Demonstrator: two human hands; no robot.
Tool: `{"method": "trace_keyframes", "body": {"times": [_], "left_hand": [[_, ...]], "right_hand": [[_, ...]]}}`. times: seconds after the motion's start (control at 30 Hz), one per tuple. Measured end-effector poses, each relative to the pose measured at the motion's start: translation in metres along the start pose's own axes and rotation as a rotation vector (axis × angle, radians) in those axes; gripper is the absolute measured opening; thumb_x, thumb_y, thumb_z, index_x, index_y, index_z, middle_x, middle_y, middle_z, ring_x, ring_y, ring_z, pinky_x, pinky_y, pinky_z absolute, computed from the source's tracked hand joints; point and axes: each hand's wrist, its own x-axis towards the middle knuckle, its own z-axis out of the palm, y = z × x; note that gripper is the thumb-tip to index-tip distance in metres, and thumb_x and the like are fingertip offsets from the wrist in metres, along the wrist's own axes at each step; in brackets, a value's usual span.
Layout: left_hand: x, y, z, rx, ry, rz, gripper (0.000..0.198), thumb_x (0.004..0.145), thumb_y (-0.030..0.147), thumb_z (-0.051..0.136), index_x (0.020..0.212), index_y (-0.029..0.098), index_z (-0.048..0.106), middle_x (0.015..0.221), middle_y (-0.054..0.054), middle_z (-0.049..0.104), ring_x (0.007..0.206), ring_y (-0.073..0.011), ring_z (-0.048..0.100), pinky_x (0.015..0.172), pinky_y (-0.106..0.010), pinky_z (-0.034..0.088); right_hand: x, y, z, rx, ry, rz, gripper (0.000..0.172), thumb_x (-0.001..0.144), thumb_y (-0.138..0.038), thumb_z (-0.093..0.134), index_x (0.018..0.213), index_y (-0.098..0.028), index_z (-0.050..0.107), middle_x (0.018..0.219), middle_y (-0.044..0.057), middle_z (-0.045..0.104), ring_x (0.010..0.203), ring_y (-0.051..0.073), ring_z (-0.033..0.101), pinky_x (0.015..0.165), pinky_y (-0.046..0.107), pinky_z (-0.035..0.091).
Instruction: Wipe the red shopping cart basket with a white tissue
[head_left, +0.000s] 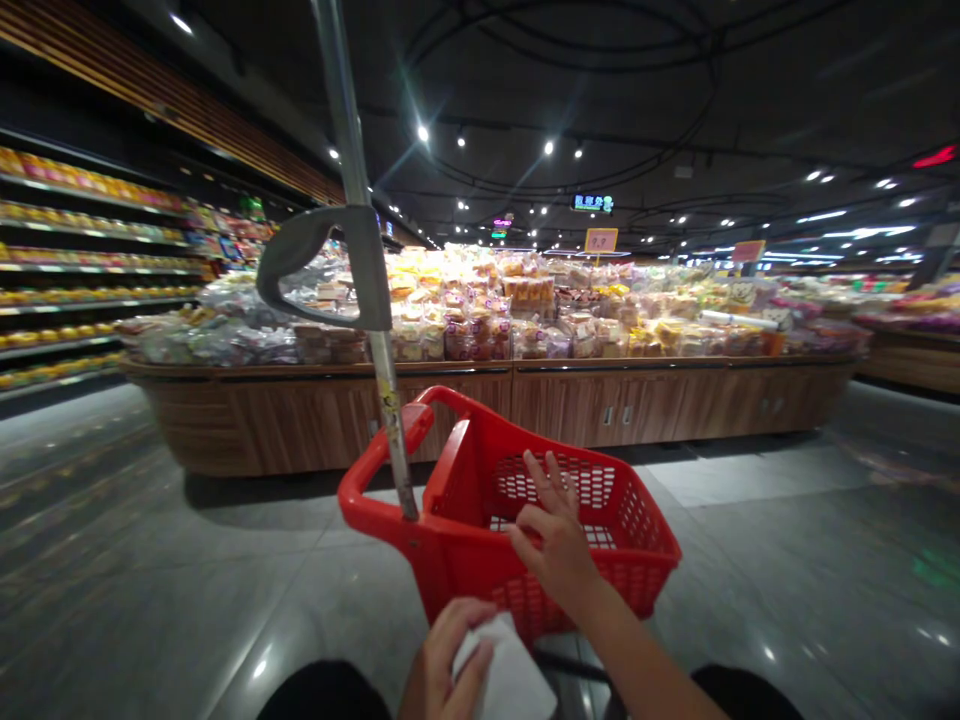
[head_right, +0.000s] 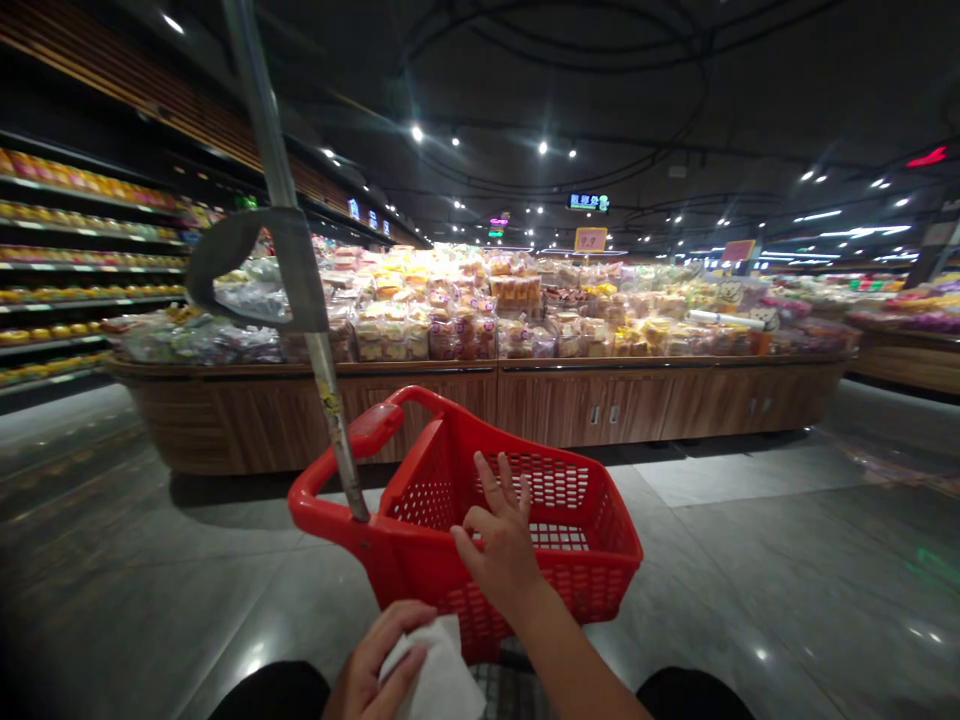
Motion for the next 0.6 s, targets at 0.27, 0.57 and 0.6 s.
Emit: {"method": "trace_keyframes", "body": {"times": [0.27, 0.57, 0.6], "left_hand": [[-0.008, 0.004, 0.001, -0.170, 0.157, -0.083, 0.052, 0.074, 0.044, 0.061, 0.120, 0.023, 0.053, 0.123, -0.009, 0.057, 0.106, -0.0251, 0.057, 0.094, -0.034, 0.046], [0.002, -0.008, 0.008, -0.528, 0.031, -0.328, 0.079, 0.055, 0.036, 0.077, 0.127, 0.023, 0.045, 0.125, -0.011, 0.054, 0.106, -0.0284, 0.057, 0.088, -0.036, 0.049], [0.003, -0.010, 0.007, -0.573, 0.022, -0.391, 0.079, 0.054, 0.037, 0.079, 0.124, 0.021, 0.047, 0.125, -0.011, 0.055, 0.108, -0.0291, 0.056, 0.089, -0.037, 0.048]], "right_hand": [[-0.086, -0.002, 0.023, 1.113, -0.297, 0.754, 0.049, 0.087, -0.059, 0.040, 0.114, -0.020, 0.051, 0.085, 0.006, 0.065, 0.073, 0.018, 0.064, 0.064, 0.029, 0.048], [-0.078, -0.004, 0.007, 1.448, -0.020, 0.819, 0.057, 0.065, -0.030, 0.079, 0.111, -0.020, 0.048, 0.084, 0.005, 0.068, 0.068, 0.017, 0.064, 0.063, 0.027, 0.047], [-0.078, -0.002, 0.005, 1.445, 0.004, 0.816, 0.055, 0.067, -0.031, 0.077, 0.112, -0.020, 0.048, 0.086, 0.005, 0.068, 0.070, 0.017, 0.064, 0.064, 0.027, 0.048]]}}
